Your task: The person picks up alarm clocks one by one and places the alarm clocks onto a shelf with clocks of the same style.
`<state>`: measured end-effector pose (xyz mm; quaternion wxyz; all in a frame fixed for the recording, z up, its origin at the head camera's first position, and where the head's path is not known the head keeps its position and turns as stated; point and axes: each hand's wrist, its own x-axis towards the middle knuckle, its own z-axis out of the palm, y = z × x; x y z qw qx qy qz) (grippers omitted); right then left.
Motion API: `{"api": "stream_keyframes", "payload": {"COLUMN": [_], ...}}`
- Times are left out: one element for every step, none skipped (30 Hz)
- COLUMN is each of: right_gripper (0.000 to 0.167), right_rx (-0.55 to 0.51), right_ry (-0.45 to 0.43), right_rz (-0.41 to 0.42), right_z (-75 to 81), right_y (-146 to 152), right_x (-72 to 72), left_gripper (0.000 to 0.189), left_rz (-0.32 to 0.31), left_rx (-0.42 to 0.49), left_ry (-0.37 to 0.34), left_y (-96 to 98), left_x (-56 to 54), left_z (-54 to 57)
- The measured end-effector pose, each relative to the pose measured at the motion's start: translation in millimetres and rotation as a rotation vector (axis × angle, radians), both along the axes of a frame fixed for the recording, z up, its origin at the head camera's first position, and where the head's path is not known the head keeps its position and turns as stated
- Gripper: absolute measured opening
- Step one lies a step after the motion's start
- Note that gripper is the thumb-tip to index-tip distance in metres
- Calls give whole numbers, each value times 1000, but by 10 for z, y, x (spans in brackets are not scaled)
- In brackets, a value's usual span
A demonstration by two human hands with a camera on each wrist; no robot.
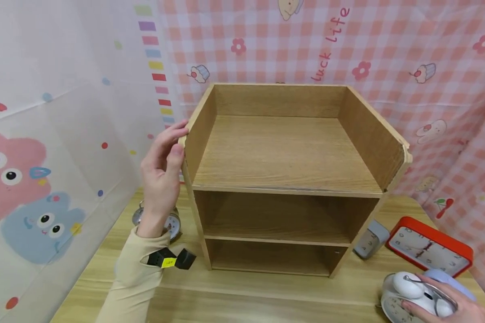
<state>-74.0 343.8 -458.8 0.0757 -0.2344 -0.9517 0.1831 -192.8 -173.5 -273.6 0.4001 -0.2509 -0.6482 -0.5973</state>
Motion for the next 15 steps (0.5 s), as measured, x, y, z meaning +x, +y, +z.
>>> {"api": "stream_keyframes", "payload": {"right_gripper": [104, 102, 100, 97, 95, 93, 90, 88, 86, 85, 85, 84, 83, 84, 84], "right_rx": [12, 20, 31, 48, 61, 72, 79, 87, 101, 104, 104, 99, 101, 103, 99], "right_ry": [9, 25, 52, 82, 104, 123, 164, 198, 235, 257, 279, 308, 331, 331, 344], "right_rz": [9, 16, 34, 54, 77, 101, 129, 152, 170, 176, 177, 170, 161, 147, 142], "right_z": [11, 21, 28, 34, 39, 39, 31, 21, 9, 2, -5, -12, -12, 1, 17], "right_y": [-10, -21, -29, -34, -40, -44, -47, -51, -57, -68, -83, -97, -117, -142, -167], "right_x": [6, 14, 23, 28, 32, 36, 42, 49, 56, 62, 69, 81, 94, 105, 115], "left_gripper": [47, 46, 45, 45, 45, 45, 46, 47, 48, 48, 48, 48, 49, 49, 49], "left_rz": [0, 0, -3, -3, -1, 3, 9, 11, 14, 15, 15, 15, 15, 14, 14], "left_rx": [2, 6, 11, 13, 14, 11, 7, 5, 1, -1, -3, -5, -6, -7, -9], "left_ry": [3, 4, 5, 6, 7, 8, 8, 8, 8, 8, 7, 6, 6, 6, 8], "left_y": [6, 12, 17, 20, 22, 22, 21, 21, 20, 21, 22, 23, 24, 23, 20], "left_x": [-3, -4, -5, -4, -3, -1, 2, 3, 3, 2, 0, -3, -6, -10, -13], "left_z": [-3, -8, -12, -15, -17, -19, -18, -15, -9, -4, 0, 4, 5, 5, 3]}}
